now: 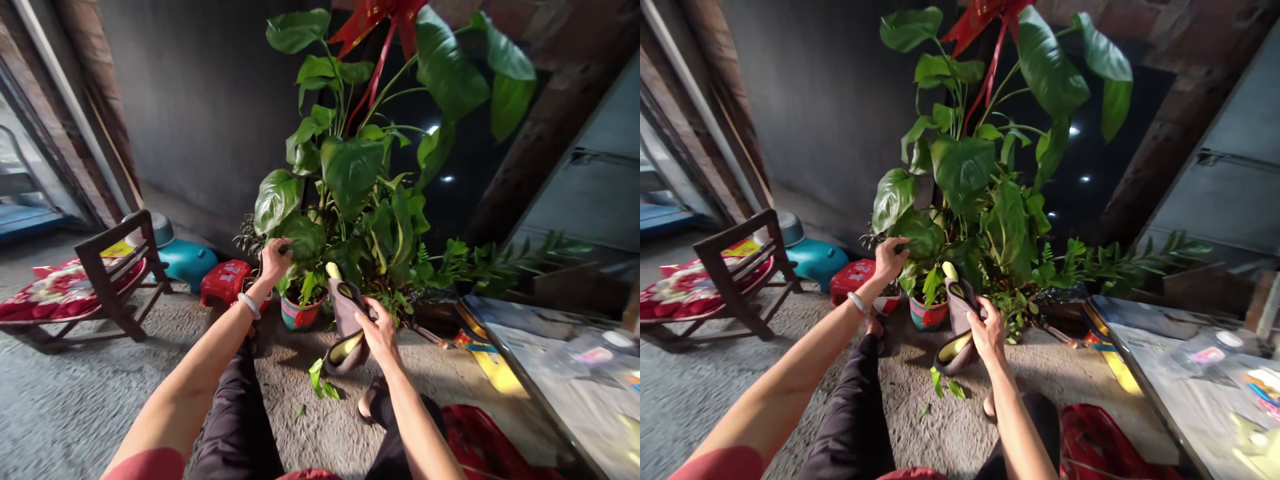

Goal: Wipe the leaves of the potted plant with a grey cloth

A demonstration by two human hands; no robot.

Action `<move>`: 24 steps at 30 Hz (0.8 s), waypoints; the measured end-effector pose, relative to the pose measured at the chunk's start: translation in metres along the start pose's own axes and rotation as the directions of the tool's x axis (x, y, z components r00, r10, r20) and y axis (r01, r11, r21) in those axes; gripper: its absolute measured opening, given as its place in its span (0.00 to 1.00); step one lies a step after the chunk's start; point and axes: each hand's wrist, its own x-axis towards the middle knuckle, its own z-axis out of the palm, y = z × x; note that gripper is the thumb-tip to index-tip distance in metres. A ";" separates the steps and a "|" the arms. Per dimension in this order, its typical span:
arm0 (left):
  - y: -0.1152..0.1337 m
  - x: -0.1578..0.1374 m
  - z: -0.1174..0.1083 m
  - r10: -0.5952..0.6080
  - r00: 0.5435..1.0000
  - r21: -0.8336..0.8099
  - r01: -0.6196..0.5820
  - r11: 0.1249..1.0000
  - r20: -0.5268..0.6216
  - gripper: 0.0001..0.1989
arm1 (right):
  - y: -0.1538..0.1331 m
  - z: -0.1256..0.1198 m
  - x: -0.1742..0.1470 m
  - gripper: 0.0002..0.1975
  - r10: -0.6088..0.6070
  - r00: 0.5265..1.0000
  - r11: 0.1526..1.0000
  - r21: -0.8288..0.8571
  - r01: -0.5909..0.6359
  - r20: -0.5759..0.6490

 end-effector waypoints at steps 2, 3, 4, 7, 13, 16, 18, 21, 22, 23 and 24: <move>-0.008 -0.015 0.015 0.070 0.995 0.071 -0.075 0.995 0.068 0.13 | 0.002 -0.010 -0.006 0.20 0.023 1.000 1.000 0.004 -0.023 -0.012; -0.011 -0.023 0.026 0.077 0.992 0.078 -0.085 0.993 0.099 0.13 | 0.002 -0.015 -0.009 0.20 0.046 0.999 0.999 0.025 -0.046 -0.015; -0.013 -0.030 0.037 0.073 0.989 0.073 -0.083 0.994 0.125 0.13 | 0.000 -0.021 -0.013 0.19 0.078 0.997 0.995 0.067 -0.077 -0.016; -0.017 -0.046 0.070 0.040 0.987 0.031 -0.045 0.998 0.157 0.13 | -0.017 -0.042 -0.022 0.21 0.168 0.986 0.957 0.243 -0.159 -0.019; -0.022 -0.065 0.095 -0.047 0.999 -0.010 0.048 0.999 0.026 0.12 | -0.053 -0.082 -0.021 0.24 0.074 0.980 0.974 0.223 -0.031 -0.186; -0.020 -0.074 0.089 -0.030 0.993 -0.092 0.041 0.995 0.113 0.08 | -0.050 -0.086 -0.022 0.24 0.074 0.973 0.975 0.220 -0.025 -0.217; -0.014 -0.078 0.084 -0.030 0.984 -0.155 0.057 0.986 0.174 0.08 | -0.046 -0.083 -0.023 0.24 0.103 0.973 0.971 0.234 -0.053 -0.208; -0.005 -0.081 0.083 -0.026 0.982 -0.146 0.054 0.988 0.188 0.16 | -0.054 -0.076 -0.017 0.24 0.034 0.964 0.978 0.206 0.022 -0.265; -0.003 -0.081 0.085 -0.029 0.984 -0.118 0.050 0.992 0.175 0.18 | -0.061 -0.072 -0.010 0.24 -0.036 0.951 0.982 0.167 0.092 -0.308; -0.002 -0.081 0.087 -0.042 0.986 -0.090 0.056 0.994 0.159 0.20 | -0.068 -0.067 -0.002 0.23 -0.122 0.929 0.979 0.113 0.171 -0.349; -0.001 -0.081 0.090 -0.067 0.988 -0.075 0.079 0.994 0.141 0.23 | -0.075 -0.060 0.008 0.22 -0.208 0.904 0.969 0.049 0.243 -0.374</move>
